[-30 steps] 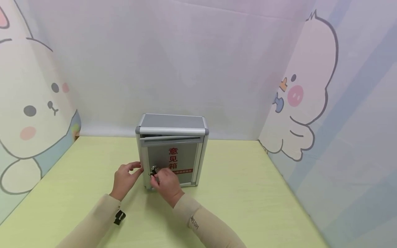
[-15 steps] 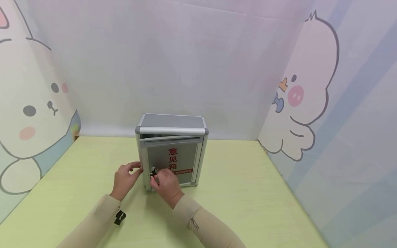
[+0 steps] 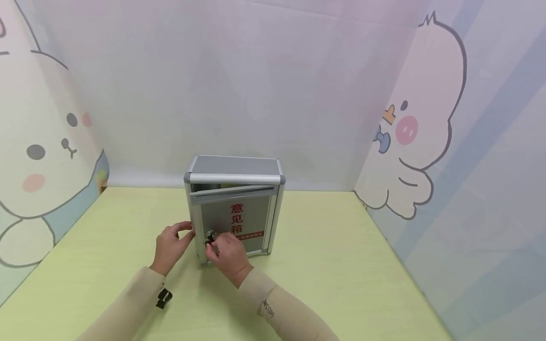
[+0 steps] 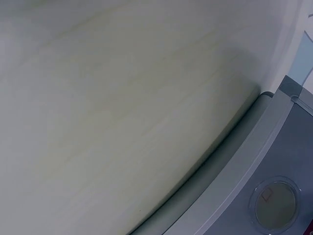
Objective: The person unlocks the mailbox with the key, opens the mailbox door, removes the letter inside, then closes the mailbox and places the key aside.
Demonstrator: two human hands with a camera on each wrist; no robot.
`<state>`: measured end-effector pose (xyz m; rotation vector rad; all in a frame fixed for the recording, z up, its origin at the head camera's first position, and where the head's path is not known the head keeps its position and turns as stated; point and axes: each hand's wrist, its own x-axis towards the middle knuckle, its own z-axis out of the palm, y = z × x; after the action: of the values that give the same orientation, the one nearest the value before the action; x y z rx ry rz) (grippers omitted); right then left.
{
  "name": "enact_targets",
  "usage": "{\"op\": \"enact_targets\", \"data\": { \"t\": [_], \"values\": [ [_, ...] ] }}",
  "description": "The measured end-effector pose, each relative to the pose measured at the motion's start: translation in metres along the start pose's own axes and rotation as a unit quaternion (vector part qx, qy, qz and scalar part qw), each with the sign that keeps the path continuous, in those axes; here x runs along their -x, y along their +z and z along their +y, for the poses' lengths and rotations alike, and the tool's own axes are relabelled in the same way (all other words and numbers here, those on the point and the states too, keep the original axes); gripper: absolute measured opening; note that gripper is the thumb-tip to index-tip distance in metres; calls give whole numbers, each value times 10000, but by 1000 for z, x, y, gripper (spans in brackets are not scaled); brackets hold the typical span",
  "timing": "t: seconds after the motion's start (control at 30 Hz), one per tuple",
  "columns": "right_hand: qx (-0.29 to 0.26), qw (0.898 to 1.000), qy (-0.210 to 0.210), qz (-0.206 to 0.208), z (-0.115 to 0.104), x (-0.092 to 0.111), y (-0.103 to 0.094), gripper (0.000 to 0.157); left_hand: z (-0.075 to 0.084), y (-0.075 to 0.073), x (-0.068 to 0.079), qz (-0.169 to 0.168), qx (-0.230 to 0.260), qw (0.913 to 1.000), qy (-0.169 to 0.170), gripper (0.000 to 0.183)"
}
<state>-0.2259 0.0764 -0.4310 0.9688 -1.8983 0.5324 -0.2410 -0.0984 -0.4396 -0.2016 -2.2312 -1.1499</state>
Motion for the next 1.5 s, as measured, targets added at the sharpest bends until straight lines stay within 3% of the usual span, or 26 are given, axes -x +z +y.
{"op": "enact_targets", "data": {
  "t": [0.57,1.0,1.13,1.5],
  "values": [
    [134,9992,-43,-368,-2,-4,-8,10,0,-1,1,-64,24,9999,-135,18],
    [316,9987,-300,273,-3,0,-7,19,-1,-2,3,54,66,9999,117,18],
    [239,9983,-345,413,-3,3,-9,15,-1,-1,4,33,84,9998,176,19],
    [55,9989,-343,310,-4,10,-13,25,-2,-1,4,153,144,9995,247,19]
  ]
}}
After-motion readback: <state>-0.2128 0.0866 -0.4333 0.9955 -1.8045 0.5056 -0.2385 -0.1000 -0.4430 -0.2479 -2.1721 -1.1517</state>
